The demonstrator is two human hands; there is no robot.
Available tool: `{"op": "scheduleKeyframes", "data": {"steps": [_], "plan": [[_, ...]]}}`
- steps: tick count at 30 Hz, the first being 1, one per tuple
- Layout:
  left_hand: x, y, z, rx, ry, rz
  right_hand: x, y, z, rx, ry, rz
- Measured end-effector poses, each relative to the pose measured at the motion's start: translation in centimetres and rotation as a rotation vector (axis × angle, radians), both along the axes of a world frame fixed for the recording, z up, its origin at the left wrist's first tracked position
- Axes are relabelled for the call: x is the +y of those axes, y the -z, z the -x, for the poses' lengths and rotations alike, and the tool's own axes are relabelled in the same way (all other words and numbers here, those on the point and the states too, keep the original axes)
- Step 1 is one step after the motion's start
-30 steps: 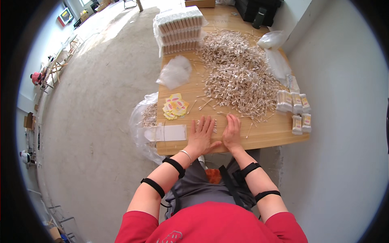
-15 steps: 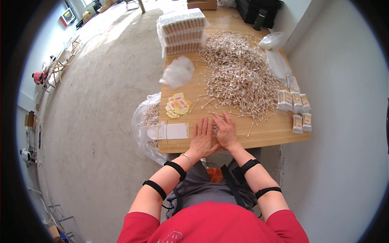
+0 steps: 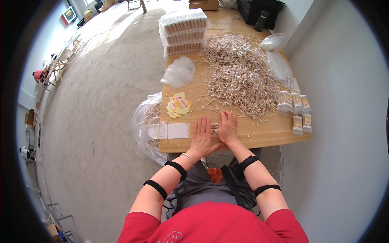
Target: Aligning a bundle of cotton swabs and sliding them into a plastic sleeve, then sealing it with a sticker.
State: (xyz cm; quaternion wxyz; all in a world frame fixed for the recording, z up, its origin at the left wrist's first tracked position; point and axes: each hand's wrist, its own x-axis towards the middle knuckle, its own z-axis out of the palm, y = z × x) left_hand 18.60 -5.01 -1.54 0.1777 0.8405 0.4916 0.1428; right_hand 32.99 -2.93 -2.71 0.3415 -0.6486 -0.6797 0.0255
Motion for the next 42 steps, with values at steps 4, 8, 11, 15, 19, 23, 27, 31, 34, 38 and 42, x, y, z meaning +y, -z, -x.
{"op": "scheduleKeyframes", "data": {"steps": [4,8,11,15,19,23,27,31,34,38,42], "plan": [[0.0,-0.2,0.0,-0.009,-0.001,0.009,0.4,-0.2,0.1,-0.030,0.012,0.092],[0.0,-0.2,0.1,-0.036,-0.012,0.032,0.0,-0.6,0.3,-0.094,-0.046,0.125],[0.1,0.2,0.2,-0.051,-0.023,0.024,-0.7,-0.6,0.0,0.004,-0.164,0.167],[0.2,0.8,0.3,-0.055,0.000,-0.019,-1.1,0.1,-0.4,0.226,-0.141,0.079],[-0.1,0.4,0.4,-0.022,0.038,-0.066,-1.6,0.3,-0.5,0.631,-0.017,0.038],[0.4,-0.5,-0.2,0.140,0.101,-0.054,-1.5,1.2,-1.0,0.749,0.003,0.023],[2.9,-0.7,-0.9,0.213,0.102,-0.091,-1.5,1.0,-0.6,0.735,0.003,0.042],[3.5,0.1,-2.0,0.160,0.046,-0.117,-1.6,0.8,-0.6,0.720,-0.036,0.031],[2.3,0.1,-1.8,0.226,0.064,-0.143,-1.9,0.9,-1.1,0.691,-0.055,0.030],[2.2,0.3,-1.3,-0.079,0.011,-0.011,-1.9,1.0,-1.3,0.565,-0.083,0.039],[2.7,2.3,-0.2,-0.756,-0.190,0.163,-2.5,0.6,-0.1,0.086,-0.145,0.015]]}}
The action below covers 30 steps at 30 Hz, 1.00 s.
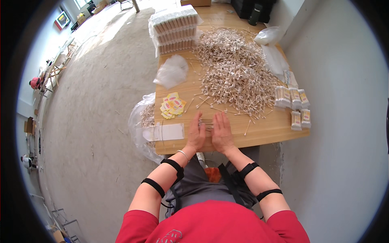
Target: Aligning a bundle of cotton swabs and sliding them into a plastic sleeve, then sealing it with a sticker.
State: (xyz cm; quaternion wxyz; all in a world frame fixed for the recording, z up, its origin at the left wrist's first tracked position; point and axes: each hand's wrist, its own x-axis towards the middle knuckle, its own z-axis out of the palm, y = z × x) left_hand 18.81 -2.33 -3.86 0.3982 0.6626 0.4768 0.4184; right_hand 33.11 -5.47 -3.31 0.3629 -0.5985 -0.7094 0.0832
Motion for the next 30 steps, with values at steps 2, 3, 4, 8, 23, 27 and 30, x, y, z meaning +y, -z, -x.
{"op": "scheduleKeyframes", "data": {"steps": [2,3,4,8,23,27,30], "plan": [[0.1,0.1,0.8,-0.090,-0.038,0.022,-0.9,-1.8,1.2,-0.456,-0.145,0.158],[0.2,0.0,1.0,-0.181,-0.069,0.036,-0.8,-1.8,1.6,-0.456,-0.148,0.161],[0.3,-0.1,0.9,-0.181,-0.072,0.036,-0.3,-1.8,1.9,-0.455,-0.142,0.234],[0.4,-0.1,0.6,-0.259,-0.136,0.046,2.3,-1.6,1.7,-0.499,-0.115,0.293],[0.5,0.1,0.8,-0.352,-0.182,0.100,0.1,-2.0,1.0,-0.526,-0.194,0.186],[0.6,0.3,0.9,-0.369,-0.182,0.111,1.6,-2.9,1.5,-0.552,-0.152,0.300],[0.9,1.1,0.8,-0.386,-0.187,0.124,1.8,-2.5,1.4,-0.590,-0.171,0.279]]}}
